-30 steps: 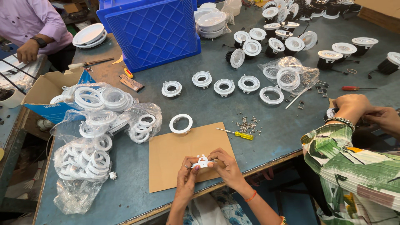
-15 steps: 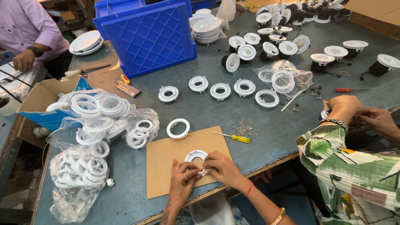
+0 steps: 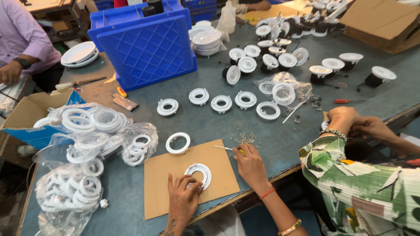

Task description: The person assembles circular lighting fixtures by placing components together and using a screwdriver to secure screws into the frames.

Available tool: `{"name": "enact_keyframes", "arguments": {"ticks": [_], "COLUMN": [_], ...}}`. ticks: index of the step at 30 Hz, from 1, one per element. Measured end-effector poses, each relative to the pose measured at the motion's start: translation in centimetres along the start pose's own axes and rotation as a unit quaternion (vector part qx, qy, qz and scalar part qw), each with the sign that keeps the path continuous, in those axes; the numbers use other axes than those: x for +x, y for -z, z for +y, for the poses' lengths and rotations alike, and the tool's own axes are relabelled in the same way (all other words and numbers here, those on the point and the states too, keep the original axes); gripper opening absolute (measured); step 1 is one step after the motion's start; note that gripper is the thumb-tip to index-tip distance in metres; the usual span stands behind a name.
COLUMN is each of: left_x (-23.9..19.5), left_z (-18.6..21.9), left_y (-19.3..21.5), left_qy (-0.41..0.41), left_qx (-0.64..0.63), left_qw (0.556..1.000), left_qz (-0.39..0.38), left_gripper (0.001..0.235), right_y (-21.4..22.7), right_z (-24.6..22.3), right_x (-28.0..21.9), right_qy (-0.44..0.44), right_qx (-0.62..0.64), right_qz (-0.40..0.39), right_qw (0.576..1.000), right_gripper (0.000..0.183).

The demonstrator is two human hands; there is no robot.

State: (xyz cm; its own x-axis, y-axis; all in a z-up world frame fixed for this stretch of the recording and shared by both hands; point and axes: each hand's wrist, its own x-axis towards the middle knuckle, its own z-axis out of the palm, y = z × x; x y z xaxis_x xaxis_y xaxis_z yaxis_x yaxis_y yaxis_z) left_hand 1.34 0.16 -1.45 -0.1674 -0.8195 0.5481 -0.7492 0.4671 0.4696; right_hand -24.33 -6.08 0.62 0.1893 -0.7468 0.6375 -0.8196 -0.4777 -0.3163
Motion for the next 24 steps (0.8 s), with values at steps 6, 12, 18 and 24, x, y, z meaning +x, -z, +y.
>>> {"name": "enact_keyframes", "arguments": {"ticks": [6, 12, 18, 24], "left_x": [-0.1, 0.6, 3.4, 10.5], "left_z": [0.1, 1.4, 0.7, 1.0], "left_y": [-0.1, 0.7, 0.0, -5.4], "left_qy": [0.001, 0.018, -0.001, 0.0], "left_qx": [0.004, -0.014, -0.011, -0.046], "left_qw": [1.0, 1.0, 1.0, 0.999], "left_qz": [-0.003, -0.019, 0.014, -0.011], "left_gripper": [0.017, 0.037, 0.04, 0.021], "right_y": [-1.8, -1.2, 0.5, -0.8], "right_z": [2.4, 2.4, 5.6, 8.3], "right_x": [0.1, 0.8, -0.4, -2.2], "right_qy": [-0.026, -0.004, -0.115, -0.262], "right_qx": [-0.055, -0.045, 0.076, 0.131], "right_qz": [-0.012, 0.05, 0.157, 0.197], "right_qw": [0.998, 0.998, 0.978, 0.936], "right_gripper": [0.02, 0.011, 0.018, 0.022]}}
